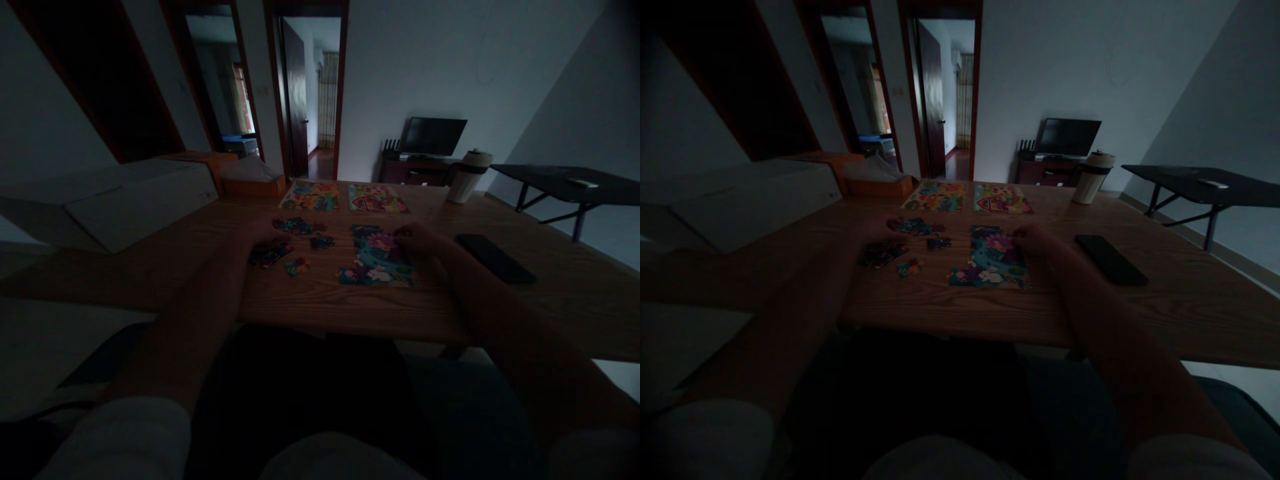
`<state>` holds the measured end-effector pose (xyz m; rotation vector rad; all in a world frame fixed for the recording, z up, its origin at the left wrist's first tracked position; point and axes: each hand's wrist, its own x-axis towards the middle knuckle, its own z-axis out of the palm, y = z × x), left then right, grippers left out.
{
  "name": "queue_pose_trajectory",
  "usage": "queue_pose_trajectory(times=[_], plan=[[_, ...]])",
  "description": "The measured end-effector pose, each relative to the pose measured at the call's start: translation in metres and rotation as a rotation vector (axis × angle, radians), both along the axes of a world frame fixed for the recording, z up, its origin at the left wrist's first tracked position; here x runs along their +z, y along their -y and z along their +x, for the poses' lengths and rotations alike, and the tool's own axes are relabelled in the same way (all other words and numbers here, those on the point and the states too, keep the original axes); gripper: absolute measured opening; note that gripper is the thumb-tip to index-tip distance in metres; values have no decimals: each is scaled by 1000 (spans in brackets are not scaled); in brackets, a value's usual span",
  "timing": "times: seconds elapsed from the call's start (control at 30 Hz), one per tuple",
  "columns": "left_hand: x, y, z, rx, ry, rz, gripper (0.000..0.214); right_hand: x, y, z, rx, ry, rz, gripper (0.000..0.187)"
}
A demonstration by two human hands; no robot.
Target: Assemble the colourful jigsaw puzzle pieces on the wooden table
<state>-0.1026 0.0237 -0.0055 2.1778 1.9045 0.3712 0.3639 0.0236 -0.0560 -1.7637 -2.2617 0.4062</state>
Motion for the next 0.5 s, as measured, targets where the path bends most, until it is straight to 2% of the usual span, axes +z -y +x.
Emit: queue_pose_trajectory(times=[0.07, 0.2, 0.4, 0.5], plan=[[1, 1, 3, 4, -51, -37, 63, 0, 0, 0, -7, -10, -3, 29], [4, 3, 5, 0, -24, -28, 58, 0, 2, -1, -14, -27, 3, 30], [5, 5, 0, -118, 159, 168, 71, 2, 4, -2, -9, -10, 19, 28], [5, 6, 1, -181, 179, 279, 73, 2, 5, -3, -10, -10, 25, 28]])
